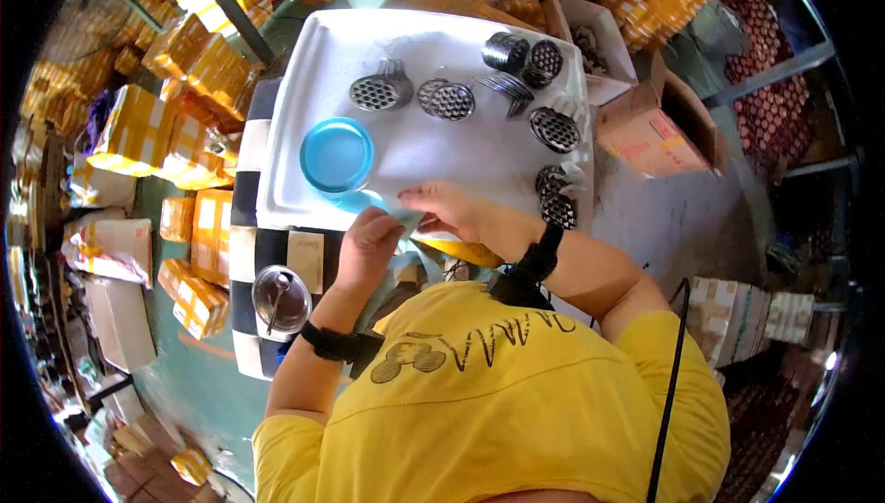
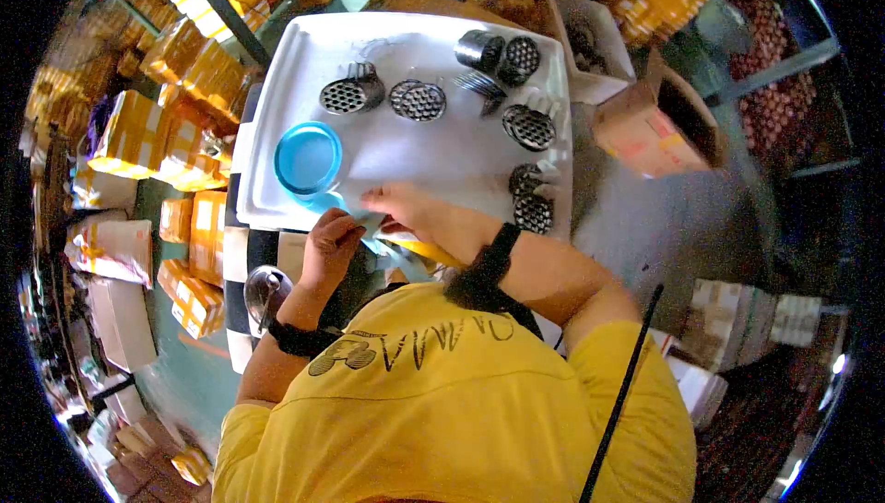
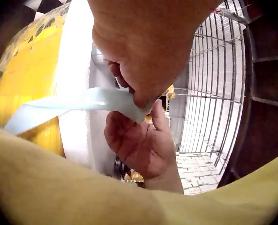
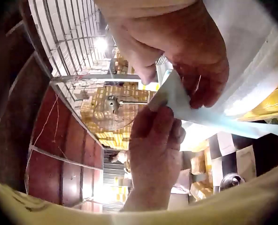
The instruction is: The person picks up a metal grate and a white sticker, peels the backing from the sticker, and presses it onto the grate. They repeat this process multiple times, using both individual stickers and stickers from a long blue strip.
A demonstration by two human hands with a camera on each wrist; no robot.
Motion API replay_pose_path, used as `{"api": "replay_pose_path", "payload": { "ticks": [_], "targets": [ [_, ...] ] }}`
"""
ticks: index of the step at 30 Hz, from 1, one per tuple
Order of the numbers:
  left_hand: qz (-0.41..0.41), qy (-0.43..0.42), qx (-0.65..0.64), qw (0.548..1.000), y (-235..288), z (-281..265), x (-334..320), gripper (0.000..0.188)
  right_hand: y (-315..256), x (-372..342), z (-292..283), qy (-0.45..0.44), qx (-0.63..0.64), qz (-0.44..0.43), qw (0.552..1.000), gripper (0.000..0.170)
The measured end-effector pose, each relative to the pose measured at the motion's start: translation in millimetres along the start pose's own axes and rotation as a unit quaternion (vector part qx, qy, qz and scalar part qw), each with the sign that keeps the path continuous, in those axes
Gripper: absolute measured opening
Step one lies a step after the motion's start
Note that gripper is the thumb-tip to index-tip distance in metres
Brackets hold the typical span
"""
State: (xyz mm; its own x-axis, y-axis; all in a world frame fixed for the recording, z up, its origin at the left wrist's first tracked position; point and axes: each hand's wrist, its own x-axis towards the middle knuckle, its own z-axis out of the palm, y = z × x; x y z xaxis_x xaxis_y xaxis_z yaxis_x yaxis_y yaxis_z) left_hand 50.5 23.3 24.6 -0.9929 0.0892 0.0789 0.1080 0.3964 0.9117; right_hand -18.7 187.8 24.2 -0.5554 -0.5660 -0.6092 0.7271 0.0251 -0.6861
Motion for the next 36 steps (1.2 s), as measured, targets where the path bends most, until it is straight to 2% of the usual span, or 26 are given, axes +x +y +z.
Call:
{"api": "replay_pose_path", "payload": {
  "ticks": [1,2,4,5,7,8,9,10,11,12,13,14,15,16,17,20,21,22,23,24,26,28,30,32,33,36],
  "targets": [
    [0.04,-0.032,0.016,0.999,-6.2,-4.7,-0.5,0.008,4.8,9.4,-1.2,-0.004,-0.046,-0.045,0.998,0.032],
    [-0.037,-0.049,-0.053,0.997,-12.1,-7.3,-3.4,0.014,8.4,17.5,-2.9,-0.008,-0.092,-0.091,0.992,0.035],
    [-0.186,-0.08,-0.193,0.96,-26.1,-10.8,-11.1,0.028,-3.9,4.9,9.0,-0.022,-0.145,-0.119,0.982,0.033],
    [-0.261,-0.109,-0.315,0.906,-39.9,-17.7,-10.3,0.048,-3.6,3.6,10.2,-0.039,-0.196,-0.145,0.969,0.033],
    [-0.33,-0.092,-0.429,0.836,-46.0,-22.2,-7.4,0.053,4.7,4.4,18.2,-0.057,-0.278,-0.246,0.927,0.033],
    [-0.36,-0.085,-0.483,0.793,-49.8,-23.7,-5.5,0.055,6.8,2.4,20.3,-0.057,-0.354,-0.28,0.891,0.033],
    [-0.39,-0.076,-0.525,0.753,-71.1,-18.2,-2.7,0.046,1.6,-6.3,27.0,-0.056,-0.426,-0.312,0.847,0.033],
    [-0.366,-0.039,-0.532,0.763,-55.6,-19.4,1.6,0.042,-3.7,-14.0,33.0,-0.054,-0.494,-0.342,0.797,0.032],
    [-0.341,-0.003,-0.538,0.771,-35.9,-18.7,5.6,0.037,-7.8,-18.6,37.2,-0.064,-0.501,-0.319,0.802,0.034],
    [-0.315,0.033,-0.543,0.778,-23.5,-19.2,9.0,0.032,-6.2,-15.2,36.2,-0.067,-0.424,-0.31,0.848,0.034],
    [-0.246,0.001,-0.594,0.766,-32.1,-20.0,10.0,0.024,-2.2,-9.1,33.2,-0.068,-0.343,-0.298,0.888,0.035],
    [-0.22,0.001,-0.577,0.787,-30.3,-20.8,11.9,0.025,0.3,-4.5,30.3,-0.069,-0.258,-0.284,0.921,0.035],
    [-0.194,0.001,-0.559,0.806,-26.1,-22.1,12.7,0.025,-3.2,-1.1,27.3,-0.065,-0.177,-0.26,0.947,0.037],
    [-0.168,0.002,-0.54,0.824,-21.1,-23.6,13.0,0.026,-5.4,1.2,26.8,-0.057,-0.168,-0.251,0.951,0.037],
    [-0.163,-0.005,-0.524,0.836,-15.0,-24.3,14.4,0.031,-8.2,3.5,27.7,-0.05,-0.159,-0.244,0.955,0.038],
    [-0.188,-0.079,-0.53,0.823,-23.6,-23.2,13.8,0.035,-17.3,8.1,28.1,-0.008,-0.147,-0.203,0.968,0.037],
    [-0.209,-0.078,-0.56,0.798,-16.4,-24.6,13.1,0.04,-18.8,8.9,27.3,0.018,-0.15,-0.175,0.973,0.037],
    [-0.231,-0.084,-0.533,0.809,-18.3,-25.2,11.4,0.04,-19.3,10.0,27.1,0.042,-0.154,-0.145,0.976,0.036],
    [-0.253,-0.089,-0.507,0.82,-22.2,-25.4,8.4,0.041,-8.2,18.4,20.5,0.031,0.001,-0.112,0.993,0.035],
    [-0.274,-0.092,-0.48,0.828,-26.4,-25.7,5.8,0.042,-11.9,17.0,20.6,0.011,0.019,-0.063,0.998,0.035],
    [-0.251,-0.117,-0.411,0.868,-29.9,-27.0,-0.3,0.037,-19.9,8.5,18.9,-0.027,0.058,0.037,0.997,0.035],
    [-0.212,-0.133,-0.368,0.896,-24.6,-27.0,-3.5,0.035,-15.2,6.5,20.2,-0.004,-0.02,0.016,1.0,0.034],
    [-0.205,-0.136,-0.393,0.886,-21.0,-26.2,-3.9,0.041,-13.1,7.9,24.5,0.024,-0.057,-0.01,0.998,0.032],
    [-0.185,-0.12,-0.429,0.876,-18.8,-21.3,-6.1,0.046,-14.8,11.6,24.6,0.02,-0.017,-0.021,0.999,0.032],
    [-0.186,-0.142,-0.435,0.87,-10.7,-25.3,-5.5,0.052,-15.3,13.0,24.7,0.018,0.003,-0.027,0.999,0.032],
    [-0.157,-0.167,-0.374,0.899,-6.4,-31.9,-8.0,0.048,-17.5,11.1,22.4,-0.029,0.015,-0.031,0.999,0.033]
  ]
}}
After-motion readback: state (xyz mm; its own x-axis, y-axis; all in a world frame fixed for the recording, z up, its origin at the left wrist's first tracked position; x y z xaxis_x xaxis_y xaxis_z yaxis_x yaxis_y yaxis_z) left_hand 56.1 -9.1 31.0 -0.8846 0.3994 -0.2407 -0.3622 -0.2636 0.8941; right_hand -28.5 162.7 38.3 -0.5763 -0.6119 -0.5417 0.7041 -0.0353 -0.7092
